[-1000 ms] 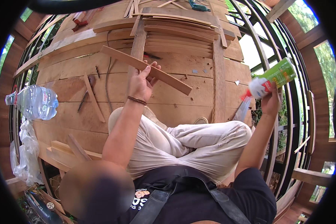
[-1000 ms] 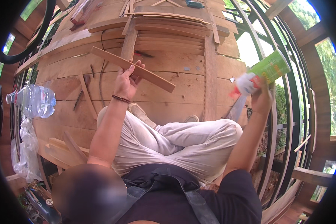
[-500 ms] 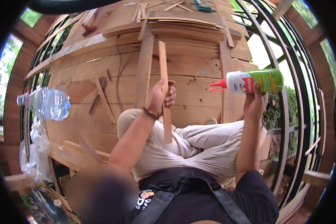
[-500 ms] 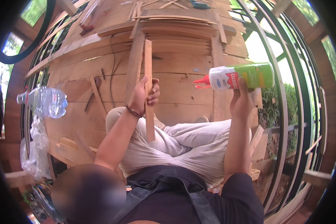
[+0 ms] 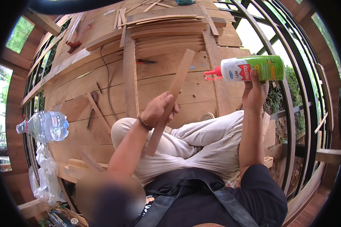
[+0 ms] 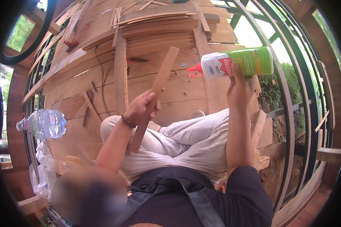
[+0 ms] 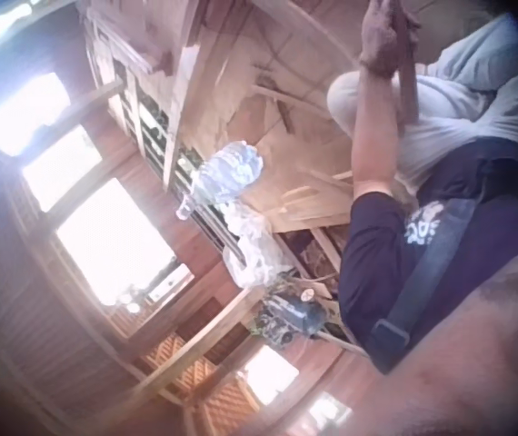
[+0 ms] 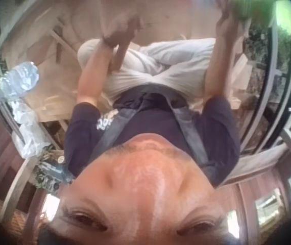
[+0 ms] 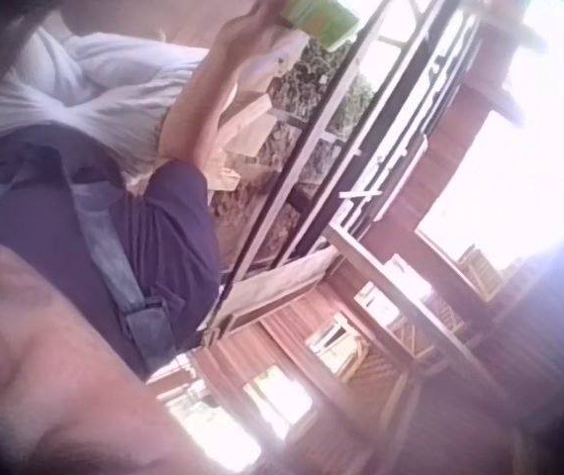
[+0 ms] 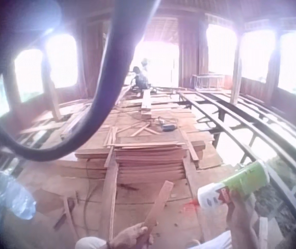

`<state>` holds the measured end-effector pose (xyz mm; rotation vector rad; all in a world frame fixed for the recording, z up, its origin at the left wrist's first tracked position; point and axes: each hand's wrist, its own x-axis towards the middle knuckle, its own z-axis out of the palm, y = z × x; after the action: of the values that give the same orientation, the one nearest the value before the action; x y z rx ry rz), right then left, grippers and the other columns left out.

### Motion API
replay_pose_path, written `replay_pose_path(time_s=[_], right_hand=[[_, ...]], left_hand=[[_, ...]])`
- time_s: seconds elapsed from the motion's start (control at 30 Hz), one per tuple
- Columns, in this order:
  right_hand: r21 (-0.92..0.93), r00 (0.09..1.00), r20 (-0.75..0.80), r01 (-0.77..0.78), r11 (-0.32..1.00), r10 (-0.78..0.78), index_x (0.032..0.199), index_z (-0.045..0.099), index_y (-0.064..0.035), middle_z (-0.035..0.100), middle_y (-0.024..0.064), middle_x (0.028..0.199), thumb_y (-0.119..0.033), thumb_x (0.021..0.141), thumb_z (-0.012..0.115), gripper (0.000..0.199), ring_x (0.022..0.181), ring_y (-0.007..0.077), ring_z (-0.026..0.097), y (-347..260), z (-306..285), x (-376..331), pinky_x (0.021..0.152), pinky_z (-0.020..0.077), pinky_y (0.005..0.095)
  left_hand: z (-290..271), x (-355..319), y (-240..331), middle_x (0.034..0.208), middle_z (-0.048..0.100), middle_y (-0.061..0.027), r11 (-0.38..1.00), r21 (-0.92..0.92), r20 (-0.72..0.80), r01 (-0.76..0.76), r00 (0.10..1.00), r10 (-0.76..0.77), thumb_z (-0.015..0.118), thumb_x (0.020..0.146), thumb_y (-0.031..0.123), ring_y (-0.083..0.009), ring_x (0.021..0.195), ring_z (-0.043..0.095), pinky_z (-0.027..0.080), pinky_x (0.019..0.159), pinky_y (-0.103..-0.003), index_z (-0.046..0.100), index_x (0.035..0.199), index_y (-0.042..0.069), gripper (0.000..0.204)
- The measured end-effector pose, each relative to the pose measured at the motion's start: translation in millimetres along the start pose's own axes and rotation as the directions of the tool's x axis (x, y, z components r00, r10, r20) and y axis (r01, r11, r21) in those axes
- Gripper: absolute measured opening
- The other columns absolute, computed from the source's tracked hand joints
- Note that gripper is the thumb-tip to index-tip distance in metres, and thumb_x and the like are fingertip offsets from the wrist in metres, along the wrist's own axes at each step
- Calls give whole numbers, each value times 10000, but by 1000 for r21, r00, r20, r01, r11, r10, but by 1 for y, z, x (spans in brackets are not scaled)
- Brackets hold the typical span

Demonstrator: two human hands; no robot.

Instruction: The person assembles a curved wooden structure by applying glue to thin wooden slats and inserting them between two vertical supports. The person repeatedly picks up slats, applies glue, and presses them into place, gradually building up the curved wall.

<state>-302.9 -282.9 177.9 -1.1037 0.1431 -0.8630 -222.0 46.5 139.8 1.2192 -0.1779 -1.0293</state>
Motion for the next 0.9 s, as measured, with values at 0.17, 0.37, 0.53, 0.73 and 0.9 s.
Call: replay_pose_path(time_s=[0.17, 0.37, 0.53, 0.73, 0.9], right_hand=[[-223, 985, -48, 150, 963, -165, 1272, 575, -26, 679, 59, 1125, -54, 903, 786, 426, 1018, 135, 647, -13, -13, 12, 917, 521, 304], [-247, 983, -19, 172, 954, -183, 1266, 585, -16, 694, 65, 1117, -58, 891, 805, 437, 987, 139, 664, -24, -10, 12, 912, 526, 302], [-314, 985, 32, 171, 934, -169, 1280, 577, -7, 692, 78, 1147, -97, 901, 809, 453, 1019, 144, 659, -24, -10, 10, 938, 521, 305], [-340, 984, 33, 176, 924, -175, 1236, 620, -17, 713, 66, 1094, -72, 881, 823, 413, 972, 136, 666, -24, -4, 8, 888, 534, 294], [-377, 985, 63, 175, 909, -163, 1252, 611, -11, 714, 69, 1100, -71, 881, 823, 431, 970, 139, 671, -24, -6, 8, 877, 547, 302]], left_hand=[[12, -4, -4, 837, 661, -82, 981, 143, 102, 135, 983, -150, 386, 1113, 239, -118, 575, 605, 516, 520, -256, 504, 1384, 35, 360], [21, 0, -13, 830, 664, -75, 972, 169, 167, 166, 967, -194, 410, 1109, 252, -113, 557, 598, 505, 502, -254, 509, 1382, 32, 364], [25, 0, -19, 836, 667, -82, 965, 170, 192, 200, 954, -232, 451, 1102, 282, -115, 559, 603, 498, 493, -255, 517, 1368, 42, 365], [23, 1, -22, 845, 667, -82, 964, 185, 200, 192, 953, -228, 465, 1098, 296, -113, 555, 604, 494, 486, -253, 529, 1337, 50, 349], [25, 1, -22, 843, 668, -86, 962, 169, 198, 214, 949, -246, 471, 1094, 292, -117, 549, 602, 493, 483, -253, 525, 1340, 47, 352]])
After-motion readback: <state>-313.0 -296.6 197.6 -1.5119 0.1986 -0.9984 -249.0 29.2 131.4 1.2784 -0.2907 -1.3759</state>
